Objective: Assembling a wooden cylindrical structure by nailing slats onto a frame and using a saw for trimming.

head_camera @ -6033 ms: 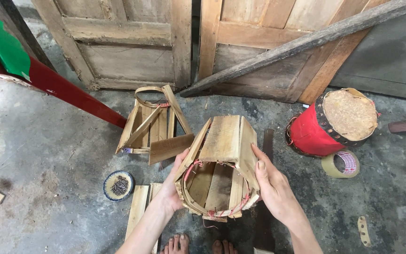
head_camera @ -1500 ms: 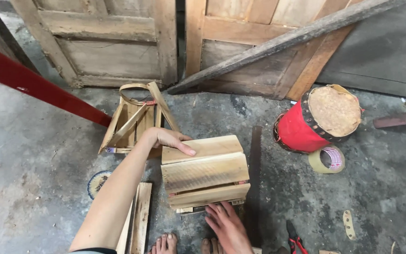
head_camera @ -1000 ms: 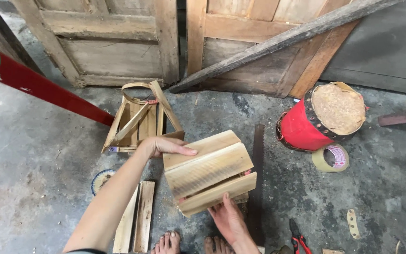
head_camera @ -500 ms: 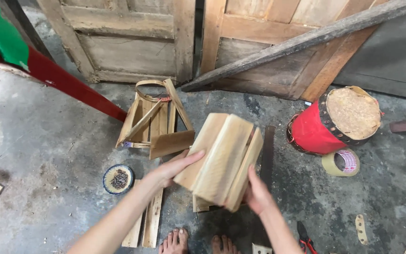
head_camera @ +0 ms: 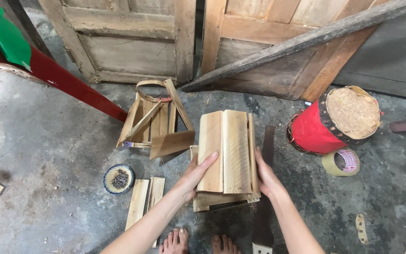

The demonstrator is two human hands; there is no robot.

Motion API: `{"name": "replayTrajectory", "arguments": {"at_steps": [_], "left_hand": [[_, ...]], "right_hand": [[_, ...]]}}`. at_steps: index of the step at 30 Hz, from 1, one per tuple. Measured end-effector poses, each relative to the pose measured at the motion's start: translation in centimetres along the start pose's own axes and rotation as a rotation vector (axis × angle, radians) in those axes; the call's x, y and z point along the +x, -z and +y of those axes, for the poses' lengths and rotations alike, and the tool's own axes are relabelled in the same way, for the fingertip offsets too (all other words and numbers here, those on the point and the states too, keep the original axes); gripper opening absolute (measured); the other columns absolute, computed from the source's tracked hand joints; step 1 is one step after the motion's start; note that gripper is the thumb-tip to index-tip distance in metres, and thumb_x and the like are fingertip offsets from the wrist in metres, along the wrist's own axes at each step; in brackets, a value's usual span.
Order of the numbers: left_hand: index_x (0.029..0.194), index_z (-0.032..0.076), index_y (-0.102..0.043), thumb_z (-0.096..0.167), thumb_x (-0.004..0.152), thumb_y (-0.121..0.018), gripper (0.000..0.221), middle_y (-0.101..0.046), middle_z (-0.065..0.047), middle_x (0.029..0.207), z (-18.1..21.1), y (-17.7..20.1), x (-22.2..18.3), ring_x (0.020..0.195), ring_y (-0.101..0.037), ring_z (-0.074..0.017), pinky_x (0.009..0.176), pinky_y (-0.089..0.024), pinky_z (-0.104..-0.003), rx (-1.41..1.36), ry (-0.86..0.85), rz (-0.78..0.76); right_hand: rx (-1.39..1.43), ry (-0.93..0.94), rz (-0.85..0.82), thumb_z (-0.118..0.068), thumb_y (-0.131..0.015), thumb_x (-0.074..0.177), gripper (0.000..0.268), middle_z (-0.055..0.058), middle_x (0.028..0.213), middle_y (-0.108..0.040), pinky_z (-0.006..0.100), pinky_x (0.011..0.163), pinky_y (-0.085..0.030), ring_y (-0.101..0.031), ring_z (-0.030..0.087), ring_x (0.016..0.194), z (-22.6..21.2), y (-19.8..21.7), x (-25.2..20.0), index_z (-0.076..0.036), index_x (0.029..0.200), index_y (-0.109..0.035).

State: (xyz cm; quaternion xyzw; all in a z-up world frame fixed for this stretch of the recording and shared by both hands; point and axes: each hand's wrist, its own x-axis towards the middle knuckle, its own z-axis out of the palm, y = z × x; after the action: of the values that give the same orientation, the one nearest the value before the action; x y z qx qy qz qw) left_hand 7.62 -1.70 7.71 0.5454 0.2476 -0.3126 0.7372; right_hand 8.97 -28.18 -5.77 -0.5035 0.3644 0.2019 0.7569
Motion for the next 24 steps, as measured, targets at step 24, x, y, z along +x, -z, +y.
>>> {"name": "replayTrajectory", "arguments": {"at_steps": [24], "left_hand": [[0.159, 0.003, -0.028, 0.057, 0.08, -0.084, 0.111, -0.04, -0.038, 0.152, -2.9, 1.2, 3.7, 0.137, -0.048, -0.0483, 0.102, -0.051, -0.061, -0.03, -0.059, -0.024]], "right_hand": [[-0.17, 0.106, 0.098, -0.07, -0.061, 0.093, 0.085, 0.023, 0.131, -0.057, 0.05, 0.1, -0.051, -0.056, 0.034, 0.122, -0.8, -2.7, -0.6, -0.004, 0.146, -0.055]]}}
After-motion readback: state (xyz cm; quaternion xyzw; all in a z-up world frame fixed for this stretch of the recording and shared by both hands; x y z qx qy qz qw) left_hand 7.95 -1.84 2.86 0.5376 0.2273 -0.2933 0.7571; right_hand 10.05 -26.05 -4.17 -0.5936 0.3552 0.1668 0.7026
